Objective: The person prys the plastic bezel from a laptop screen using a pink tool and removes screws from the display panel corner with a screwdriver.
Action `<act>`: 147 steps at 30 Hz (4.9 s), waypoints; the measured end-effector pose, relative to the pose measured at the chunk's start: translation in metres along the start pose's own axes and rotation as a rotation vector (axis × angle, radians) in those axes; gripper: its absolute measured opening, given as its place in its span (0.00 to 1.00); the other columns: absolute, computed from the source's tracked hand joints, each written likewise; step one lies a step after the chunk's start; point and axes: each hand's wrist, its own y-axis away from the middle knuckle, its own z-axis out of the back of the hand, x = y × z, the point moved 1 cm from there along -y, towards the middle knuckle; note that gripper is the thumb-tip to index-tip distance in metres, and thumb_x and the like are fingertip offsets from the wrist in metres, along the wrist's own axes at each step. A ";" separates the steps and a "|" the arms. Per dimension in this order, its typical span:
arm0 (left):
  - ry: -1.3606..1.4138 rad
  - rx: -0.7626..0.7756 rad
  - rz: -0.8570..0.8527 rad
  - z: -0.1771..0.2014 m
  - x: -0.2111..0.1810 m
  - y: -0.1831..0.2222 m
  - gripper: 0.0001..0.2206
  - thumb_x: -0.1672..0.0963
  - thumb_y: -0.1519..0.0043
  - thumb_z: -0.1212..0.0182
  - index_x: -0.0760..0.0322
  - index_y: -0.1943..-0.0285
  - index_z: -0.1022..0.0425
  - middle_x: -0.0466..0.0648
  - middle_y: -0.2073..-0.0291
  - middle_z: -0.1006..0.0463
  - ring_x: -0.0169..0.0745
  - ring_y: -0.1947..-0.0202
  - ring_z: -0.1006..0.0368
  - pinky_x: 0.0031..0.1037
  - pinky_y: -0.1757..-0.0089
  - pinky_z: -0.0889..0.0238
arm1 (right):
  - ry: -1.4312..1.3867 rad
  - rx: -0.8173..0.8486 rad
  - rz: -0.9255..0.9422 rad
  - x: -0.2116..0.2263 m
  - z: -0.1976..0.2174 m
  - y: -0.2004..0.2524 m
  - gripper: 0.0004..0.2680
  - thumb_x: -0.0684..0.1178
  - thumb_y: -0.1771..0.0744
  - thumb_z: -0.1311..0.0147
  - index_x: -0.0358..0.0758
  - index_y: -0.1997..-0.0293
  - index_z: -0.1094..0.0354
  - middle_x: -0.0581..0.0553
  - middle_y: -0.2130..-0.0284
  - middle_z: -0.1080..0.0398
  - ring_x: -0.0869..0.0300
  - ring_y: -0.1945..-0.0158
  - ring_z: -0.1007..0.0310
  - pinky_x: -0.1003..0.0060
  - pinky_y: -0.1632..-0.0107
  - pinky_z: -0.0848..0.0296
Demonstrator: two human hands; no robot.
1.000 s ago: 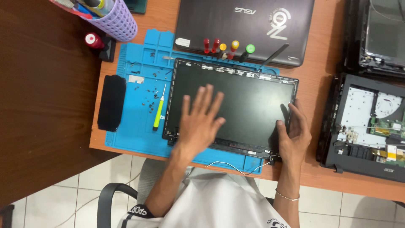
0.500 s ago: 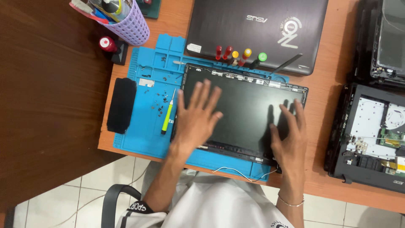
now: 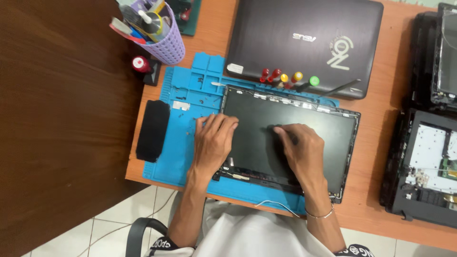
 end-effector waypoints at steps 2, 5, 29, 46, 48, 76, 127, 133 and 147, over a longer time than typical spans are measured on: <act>-0.002 -0.033 0.033 0.007 0.004 -0.001 0.02 0.59 0.34 0.39 0.62 0.59 0.24 0.43 0.64 0.24 0.43 0.59 0.27 0.37 0.51 0.42 | -0.036 0.047 -0.006 0.010 -0.006 -0.009 0.04 0.44 0.34 0.37 0.35 0.61 0.24 0.39 0.69 0.24 0.49 0.68 0.25 0.56 0.62 0.27; 0.017 -0.082 0.126 0.022 0.014 -0.003 0.05 0.58 0.33 0.37 0.62 0.61 0.26 0.42 0.67 0.25 0.42 0.62 0.27 0.36 0.51 0.41 | -0.156 0.075 0.028 0.028 -0.015 -0.022 0.06 0.43 0.33 0.39 0.34 0.54 0.27 0.40 0.65 0.23 0.53 0.65 0.23 0.59 0.62 0.26; 0.279 -0.605 0.365 0.086 0.107 -0.102 0.07 0.61 0.34 0.35 0.71 0.50 0.22 0.46 0.66 0.26 0.33 0.70 0.30 0.24 0.67 0.34 | -0.493 0.333 0.155 0.097 -0.067 -0.108 0.16 0.44 0.33 0.43 0.35 0.38 0.34 0.39 0.40 0.30 0.52 0.41 0.24 0.59 0.43 0.21; 0.242 -0.642 0.001 0.109 0.035 -0.068 0.03 0.62 0.26 0.42 0.66 0.46 0.29 0.52 0.52 0.26 0.42 0.55 0.26 0.29 0.54 0.29 | -0.250 0.191 0.109 0.052 -0.022 -0.059 0.14 0.41 0.35 0.39 0.37 0.43 0.29 0.43 0.43 0.28 0.50 0.43 0.23 0.60 0.43 0.23; 0.299 -0.496 0.006 0.100 0.030 -0.062 0.04 0.60 0.25 0.44 0.67 0.44 0.31 0.50 0.54 0.22 0.47 0.57 0.25 0.33 0.54 0.30 | -0.153 0.154 0.133 0.041 -0.017 -0.056 0.14 0.41 0.36 0.37 0.36 0.45 0.28 0.42 0.44 0.27 0.47 0.42 0.25 0.57 0.42 0.26; -0.113 0.185 0.052 -0.005 0.024 -0.055 0.10 0.65 0.40 0.43 0.63 0.51 0.27 0.48 0.62 0.24 0.53 0.60 0.21 0.41 0.65 0.28 | -0.024 0.197 0.251 -0.007 -0.025 -0.041 0.19 0.45 0.38 0.35 0.34 0.42 0.31 0.39 0.38 0.34 0.43 0.33 0.38 0.51 0.34 0.33; -0.097 0.212 0.000 -0.003 0.033 -0.058 0.12 0.66 0.42 0.42 0.62 0.52 0.26 0.48 0.61 0.24 0.52 0.60 0.22 0.41 0.64 0.28 | -0.039 0.207 0.232 -0.006 -0.025 -0.040 0.19 0.44 0.38 0.35 0.34 0.41 0.31 0.39 0.37 0.35 0.43 0.33 0.39 0.50 0.34 0.34; -0.087 0.196 0.016 0.000 0.032 -0.060 0.11 0.65 0.41 0.43 0.62 0.52 0.26 0.49 0.62 0.24 0.52 0.60 0.21 0.42 0.64 0.29 | -0.038 0.202 0.238 -0.005 -0.024 -0.041 0.19 0.44 0.38 0.35 0.34 0.41 0.31 0.39 0.38 0.35 0.43 0.33 0.39 0.50 0.34 0.34; -0.118 0.182 0.030 0.000 0.039 -0.057 0.12 0.65 0.43 0.42 0.62 0.52 0.26 0.48 0.61 0.23 0.52 0.60 0.22 0.43 0.65 0.29 | -0.042 0.207 0.229 -0.006 -0.026 -0.040 0.19 0.44 0.38 0.35 0.33 0.41 0.31 0.39 0.38 0.35 0.44 0.33 0.39 0.50 0.34 0.34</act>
